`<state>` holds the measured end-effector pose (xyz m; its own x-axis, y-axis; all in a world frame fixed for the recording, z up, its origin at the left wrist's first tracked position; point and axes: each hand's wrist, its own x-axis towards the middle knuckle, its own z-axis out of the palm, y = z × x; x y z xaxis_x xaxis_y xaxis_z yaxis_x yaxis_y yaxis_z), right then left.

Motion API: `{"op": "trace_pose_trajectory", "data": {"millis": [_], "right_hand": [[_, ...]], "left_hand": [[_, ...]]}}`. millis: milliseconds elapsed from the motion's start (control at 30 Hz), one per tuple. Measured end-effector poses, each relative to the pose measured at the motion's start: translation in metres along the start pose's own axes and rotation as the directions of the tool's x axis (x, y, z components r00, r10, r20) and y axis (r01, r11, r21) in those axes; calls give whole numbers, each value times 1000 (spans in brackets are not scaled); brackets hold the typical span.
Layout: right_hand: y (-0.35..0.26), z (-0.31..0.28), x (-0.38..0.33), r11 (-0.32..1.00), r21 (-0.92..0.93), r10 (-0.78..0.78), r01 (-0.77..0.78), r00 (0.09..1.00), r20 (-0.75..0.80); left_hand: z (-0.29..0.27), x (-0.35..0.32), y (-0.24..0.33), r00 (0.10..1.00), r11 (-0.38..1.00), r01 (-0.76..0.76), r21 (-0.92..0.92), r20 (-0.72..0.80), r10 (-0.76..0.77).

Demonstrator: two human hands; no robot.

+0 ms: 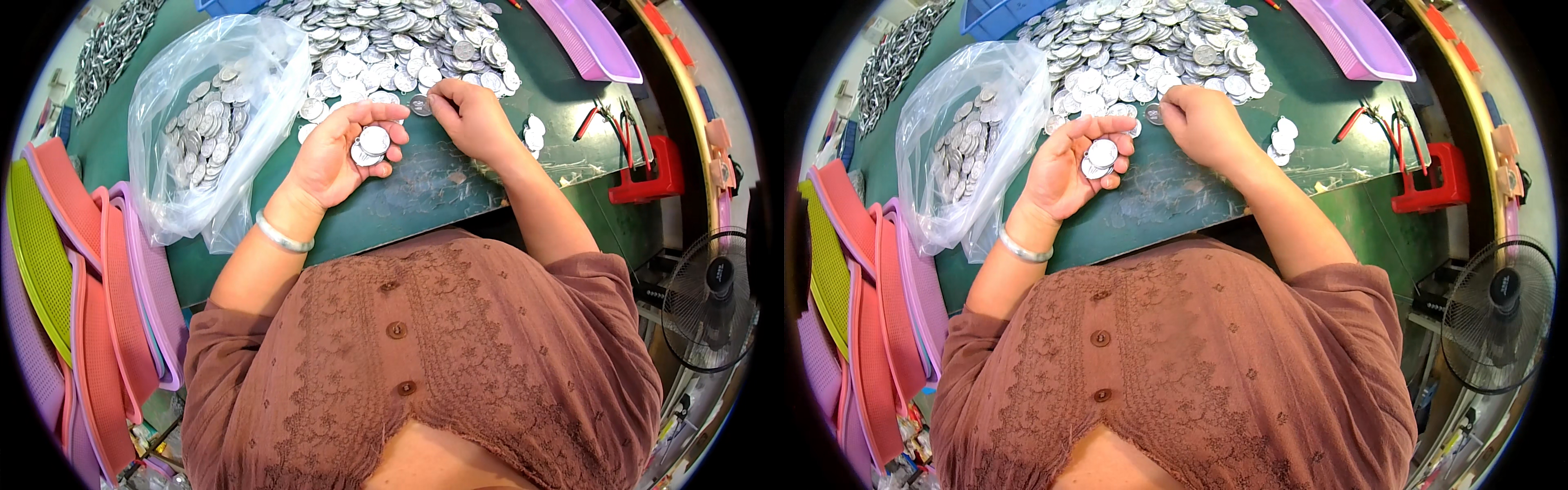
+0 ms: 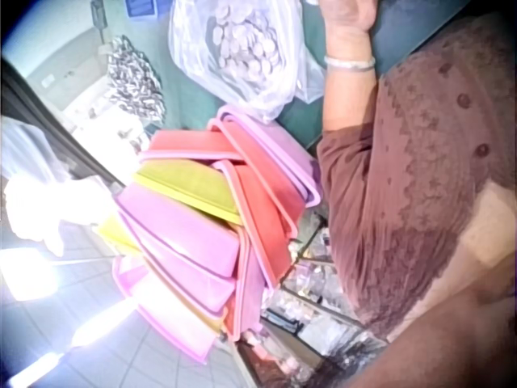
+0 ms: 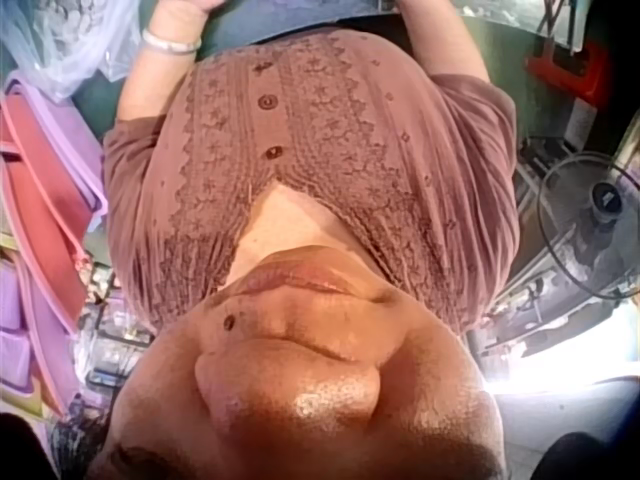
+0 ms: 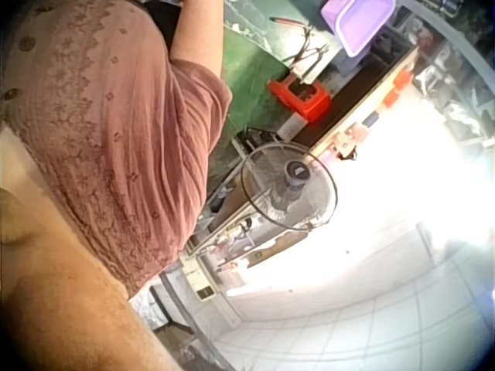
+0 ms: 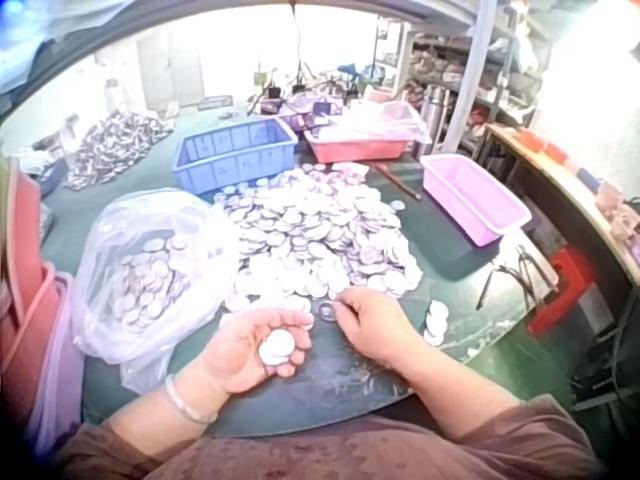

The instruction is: The person sits at a green workbench and repeatedly picks up small silver metal discs and small metal rings. They insert the rings into the center of the discs by hand, then place the assembled units into a clear plastic bag. The process is repetitive and involves handling large quantities of small parts.

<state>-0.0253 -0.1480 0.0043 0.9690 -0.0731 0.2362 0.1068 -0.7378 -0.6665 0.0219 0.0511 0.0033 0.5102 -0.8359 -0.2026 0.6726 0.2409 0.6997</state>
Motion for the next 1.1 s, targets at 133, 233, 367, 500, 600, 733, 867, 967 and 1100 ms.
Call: {"op": "trace_pose_trajectory", "data": {"millis": [133, 233, 367, 500, 600, 733, 867, 967, 1100], "right_hand": [[-12, -6, -4, 862, 425, 217, -278, 958, 187], [-15, -6, -6, 738, 583, 239, -340, 939, 245], [-17, -4, -9, 627, 675, 248, -389, 921, 301], [-21, -1, -11, 577, 722, 212, -381, 924, 317], [-23, -1, -10, 589, 717, 205, -372, 927, 313], [-9, 6, -4, 834, 504, 150, -223, 972, 181], [-12, 9, 0, 992, 121, 31, -45, 993, 116], [-13, 14, 2, 984, -88, -145, 156, 983, 114], [-17, 17, 3, 966, -172, -172, 193, 977, 127]], "left_hand": [[9, -2, -1, 985, 985, -1, 172, -170, 30], [11, -1, -5, 973, 981, 7, 196, -227, 39], [12, -1, -6, 968, 978, -10, 208, -244, 62], [11, -1, -6, 968, 979, -18, 201, -243, 68], [12, -1, -6, 953, 982, -22, 186, -292, 77], [6, 0, -4, 948, 987, -43, 154, -306, 89], [6, -2, -1, 944, 993, -91, 75, -312, 110], [0, -3, 2, 944, 986, -164, -42, -295, 145], [-3, -3, 6, 944, 970, -218, -105, -275, 183]]}}
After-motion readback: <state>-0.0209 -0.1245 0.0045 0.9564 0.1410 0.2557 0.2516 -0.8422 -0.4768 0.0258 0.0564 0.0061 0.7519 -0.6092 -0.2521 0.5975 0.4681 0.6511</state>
